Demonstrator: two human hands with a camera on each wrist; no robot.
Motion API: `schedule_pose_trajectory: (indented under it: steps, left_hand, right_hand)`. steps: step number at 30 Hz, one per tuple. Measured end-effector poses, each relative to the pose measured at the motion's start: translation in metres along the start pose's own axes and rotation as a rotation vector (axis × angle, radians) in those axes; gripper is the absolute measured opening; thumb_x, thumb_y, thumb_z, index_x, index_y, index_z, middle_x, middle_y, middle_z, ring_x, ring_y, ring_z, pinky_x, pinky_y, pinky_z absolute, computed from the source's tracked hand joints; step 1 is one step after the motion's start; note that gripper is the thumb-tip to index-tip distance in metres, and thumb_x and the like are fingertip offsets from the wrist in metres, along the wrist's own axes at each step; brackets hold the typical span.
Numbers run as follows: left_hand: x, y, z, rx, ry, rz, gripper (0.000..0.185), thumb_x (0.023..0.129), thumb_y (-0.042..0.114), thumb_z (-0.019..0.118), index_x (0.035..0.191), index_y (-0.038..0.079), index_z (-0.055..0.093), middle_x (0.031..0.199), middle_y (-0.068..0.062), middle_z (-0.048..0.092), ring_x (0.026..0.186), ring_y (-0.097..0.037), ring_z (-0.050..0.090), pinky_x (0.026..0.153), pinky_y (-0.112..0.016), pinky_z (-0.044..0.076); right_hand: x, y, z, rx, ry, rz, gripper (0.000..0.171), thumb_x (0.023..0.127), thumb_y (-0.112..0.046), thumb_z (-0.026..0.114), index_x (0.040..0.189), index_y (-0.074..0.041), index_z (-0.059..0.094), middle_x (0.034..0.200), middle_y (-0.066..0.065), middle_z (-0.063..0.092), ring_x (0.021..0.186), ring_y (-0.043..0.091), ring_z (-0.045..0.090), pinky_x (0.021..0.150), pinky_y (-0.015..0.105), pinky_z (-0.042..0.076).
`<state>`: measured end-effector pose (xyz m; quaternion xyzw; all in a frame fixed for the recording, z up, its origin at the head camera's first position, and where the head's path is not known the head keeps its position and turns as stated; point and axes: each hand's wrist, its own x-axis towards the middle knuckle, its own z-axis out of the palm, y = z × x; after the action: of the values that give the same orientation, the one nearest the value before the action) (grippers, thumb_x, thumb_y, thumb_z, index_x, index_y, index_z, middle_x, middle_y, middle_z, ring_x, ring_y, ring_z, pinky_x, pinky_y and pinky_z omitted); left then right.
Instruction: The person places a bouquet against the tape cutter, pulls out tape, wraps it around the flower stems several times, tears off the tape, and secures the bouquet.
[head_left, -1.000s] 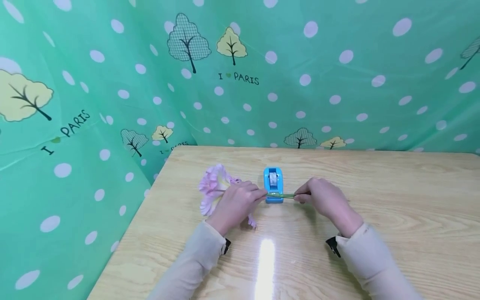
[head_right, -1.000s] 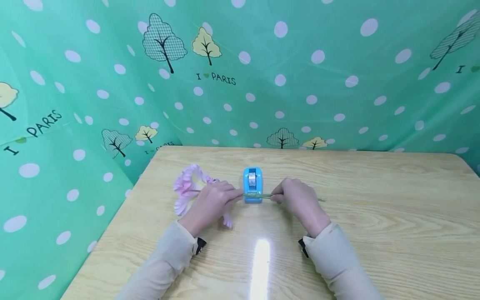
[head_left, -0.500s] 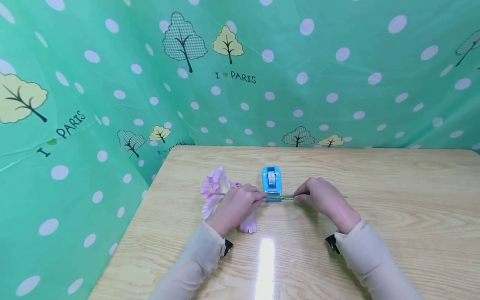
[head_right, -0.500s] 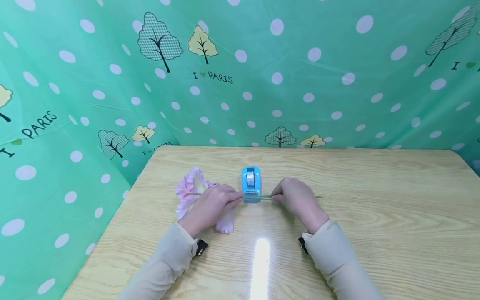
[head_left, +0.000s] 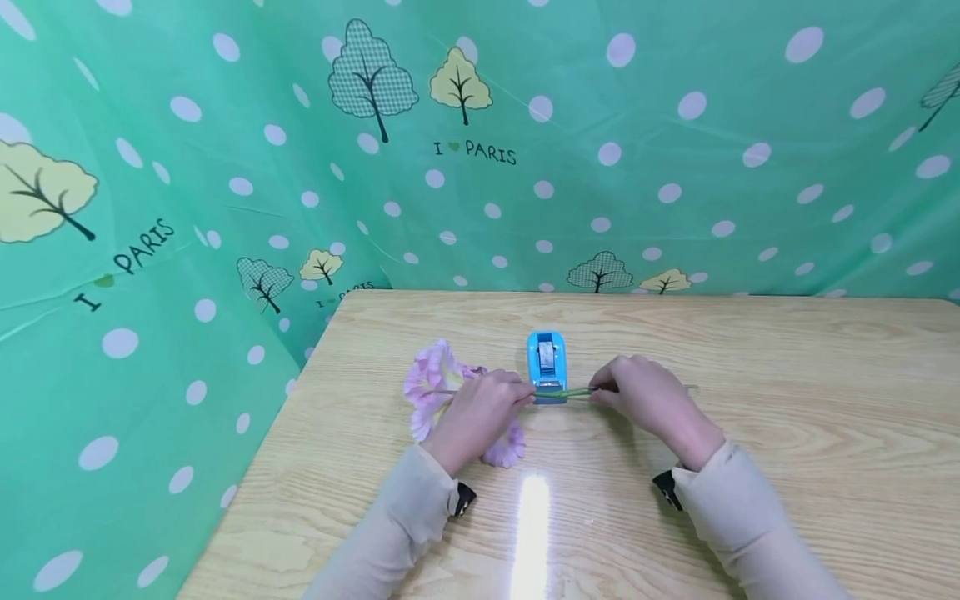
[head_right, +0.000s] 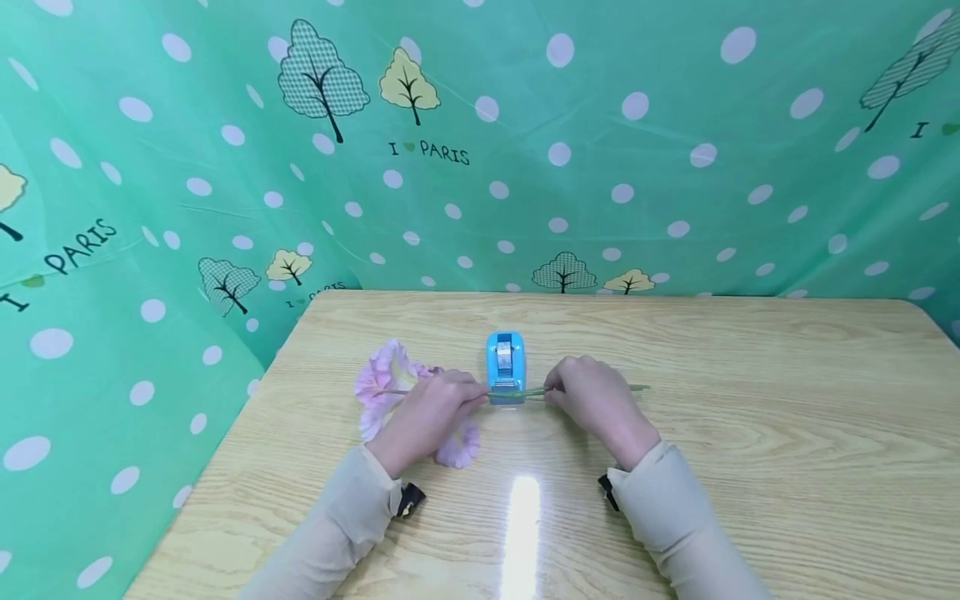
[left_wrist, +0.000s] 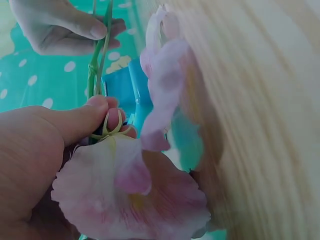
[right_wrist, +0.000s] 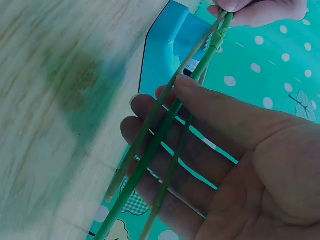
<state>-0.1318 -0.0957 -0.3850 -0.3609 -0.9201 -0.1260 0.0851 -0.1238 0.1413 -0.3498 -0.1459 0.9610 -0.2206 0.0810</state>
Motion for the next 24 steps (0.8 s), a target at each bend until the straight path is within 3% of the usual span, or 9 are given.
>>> schedule_pose_trajectory:
  steps: [12,17,24]
  left_hand:
    - [-0.001,0.000,0.001,0.009,0.021,0.024,0.015,0.093,0.016,0.070,0.106,0.014,0.076,0.103,0.000,0.076,0.093,-0.013,0.071,0.081,-0.022,0.057]
    - [-0.002,0.000,0.001,0.012,0.007,0.013,0.015,0.093,0.016,0.070,0.107,0.015,0.076,0.104,0.001,0.076,0.094,-0.013,0.071,0.081,-0.022,0.057]
    - [-0.001,-0.001,0.002,0.021,-0.004,0.004,0.015,0.093,0.017,0.069,0.107,0.016,0.076,0.104,0.001,0.075,0.094,-0.013,0.071,0.082,-0.023,0.057]
  right_hand:
    - [-0.003,-0.002,-0.001,-0.039,0.023,-0.054,0.017,0.088,-0.010,0.074,0.105,-0.006,0.076,0.103,0.014,0.075,0.094,0.030,0.071,0.082,0.047,0.057]
    - [-0.003,-0.004,0.000,-0.007,-0.001,-0.054,0.019,0.090,-0.010,0.072,0.108,-0.005,0.075,0.105,0.013,0.075,0.093,0.026,0.071,0.082,0.044,0.058]
    - [0.005,-0.012,0.002,0.048,0.031,-0.052,0.023,0.096,-0.016,0.064,0.112,-0.002,0.073,0.110,0.014,0.074,0.105,0.033,0.068,0.093,0.049,0.054]
